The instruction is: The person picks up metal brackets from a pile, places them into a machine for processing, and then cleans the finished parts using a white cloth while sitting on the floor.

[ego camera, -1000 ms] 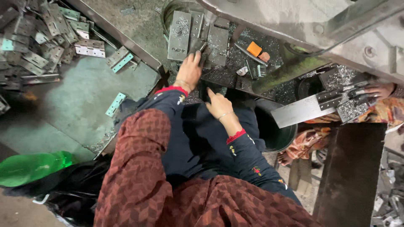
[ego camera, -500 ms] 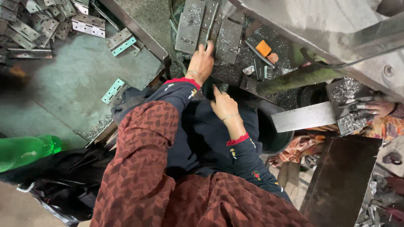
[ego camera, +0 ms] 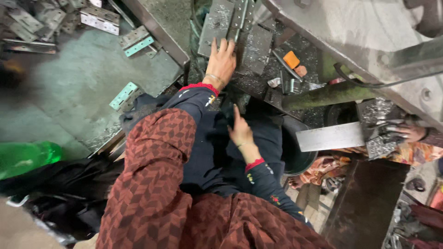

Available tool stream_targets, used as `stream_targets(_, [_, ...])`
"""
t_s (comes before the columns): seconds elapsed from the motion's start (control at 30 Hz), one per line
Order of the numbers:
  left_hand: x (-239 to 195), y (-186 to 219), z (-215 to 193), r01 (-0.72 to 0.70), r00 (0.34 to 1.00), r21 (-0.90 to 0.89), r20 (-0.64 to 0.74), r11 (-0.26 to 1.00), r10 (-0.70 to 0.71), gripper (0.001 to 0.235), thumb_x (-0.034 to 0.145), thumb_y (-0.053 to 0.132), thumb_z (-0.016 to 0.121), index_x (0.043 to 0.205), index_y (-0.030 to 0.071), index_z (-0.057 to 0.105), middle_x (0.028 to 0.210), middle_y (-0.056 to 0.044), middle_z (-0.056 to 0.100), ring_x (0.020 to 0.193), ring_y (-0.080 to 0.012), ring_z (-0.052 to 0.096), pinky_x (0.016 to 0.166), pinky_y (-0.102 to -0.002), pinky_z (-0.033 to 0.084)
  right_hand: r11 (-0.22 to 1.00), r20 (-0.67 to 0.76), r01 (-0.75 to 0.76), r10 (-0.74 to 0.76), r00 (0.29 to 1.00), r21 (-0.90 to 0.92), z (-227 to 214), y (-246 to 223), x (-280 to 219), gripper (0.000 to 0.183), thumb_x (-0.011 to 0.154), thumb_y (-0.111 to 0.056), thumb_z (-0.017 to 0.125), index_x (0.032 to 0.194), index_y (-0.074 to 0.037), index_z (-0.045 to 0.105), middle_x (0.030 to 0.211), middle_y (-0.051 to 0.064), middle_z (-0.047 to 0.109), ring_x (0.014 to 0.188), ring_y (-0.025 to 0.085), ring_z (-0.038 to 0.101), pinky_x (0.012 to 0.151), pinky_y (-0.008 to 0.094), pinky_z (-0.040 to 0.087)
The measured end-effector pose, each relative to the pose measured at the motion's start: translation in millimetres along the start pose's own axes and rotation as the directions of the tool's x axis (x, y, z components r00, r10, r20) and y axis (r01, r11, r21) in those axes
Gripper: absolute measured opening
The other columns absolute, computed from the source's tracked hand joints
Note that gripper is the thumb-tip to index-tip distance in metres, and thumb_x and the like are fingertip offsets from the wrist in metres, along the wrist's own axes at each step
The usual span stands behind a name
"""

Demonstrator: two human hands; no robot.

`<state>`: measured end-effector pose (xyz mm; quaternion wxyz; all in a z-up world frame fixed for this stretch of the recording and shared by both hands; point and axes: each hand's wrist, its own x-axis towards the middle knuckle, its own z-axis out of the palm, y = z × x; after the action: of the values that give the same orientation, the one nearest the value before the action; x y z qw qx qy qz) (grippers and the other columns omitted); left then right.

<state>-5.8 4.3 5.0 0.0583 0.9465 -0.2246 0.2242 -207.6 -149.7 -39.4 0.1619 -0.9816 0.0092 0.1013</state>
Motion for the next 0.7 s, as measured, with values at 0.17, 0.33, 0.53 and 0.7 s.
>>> stream_targets(0.17, [3, -1, 15, 0.108, 0.99, 0.01, 0.088, 0.994, -0.108, 0.029, 0.086, 0.021, 0.061, 0.104, 0.009, 0.081, 0.139, -0.01, 0.056, 0.134, -0.0363, 0.041, 0.113, -0.069, 0.026, 0.99, 0.113, 0.01, 0.006, 0.994, -0.138, -50, -8, 19, 0.092, 0.085, -0.031, 0.072, 0.161, -0.018, 0.022, 0.107, 0.024, 0.069, 0.095, 0.045, 0.069, 0.08, 0.057, 0.057])
stream_targets(0.33, [26, -1, 42, 0.171, 0.979, -0.073, 0.127, 0.983, -0.161, 0.027, 0.093, 0.02, 0.06, 0.104, 0.009, 0.081, 0.143, -0.009, 0.058, 0.138, -0.0371, 0.039, 0.114, -0.07, 0.026, 0.98, 0.134, -0.011, 0.039, 0.99, -0.2, -54, -21, 21, 0.085, 0.089, -0.032, 0.07, 0.16, -0.02, 0.026, 0.108, 0.023, 0.069, 0.095, 0.045, 0.069, 0.083, 0.056, 0.057])
stream_targets(0.53, [24, -2, 46, 0.143, 0.983, -0.073, 0.123, 0.987, -0.133, 0.029, 0.092, 0.022, 0.059, 0.105, 0.009, 0.081, 0.145, -0.011, 0.058, 0.138, -0.0403, 0.038, 0.111, -0.071, 0.026, 0.999, 0.07, -0.015, 0.018, 0.997, -0.048, -24, -8, 9, 0.095, 0.081, -0.023, 0.073, 0.161, -0.016, 0.022, 0.107, 0.024, 0.069, 0.095, 0.045, 0.069, 0.081, 0.056, 0.057])
stream_targets(0.7, [21, -4, 47, 0.142, 0.985, -0.049, 0.109, 0.989, -0.136, 0.029, 0.093, 0.021, 0.059, 0.106, 0.009, 0.08, 0.141, -0.009, 0.06, 0.137, -0.0396, 0.039, 0.111, -0.07, 0.028, 0.998, 0.099, -0.022, 0.028, 0.995, -0.061, -26, -10, 11, 0.096, 0.081, -0.023, 0.072, 0.162, -0.017, 0.021, 0.107, 0.025, 0.069, 0.096, 0.046, 0.069, 0.083, 0.056, 0.057])
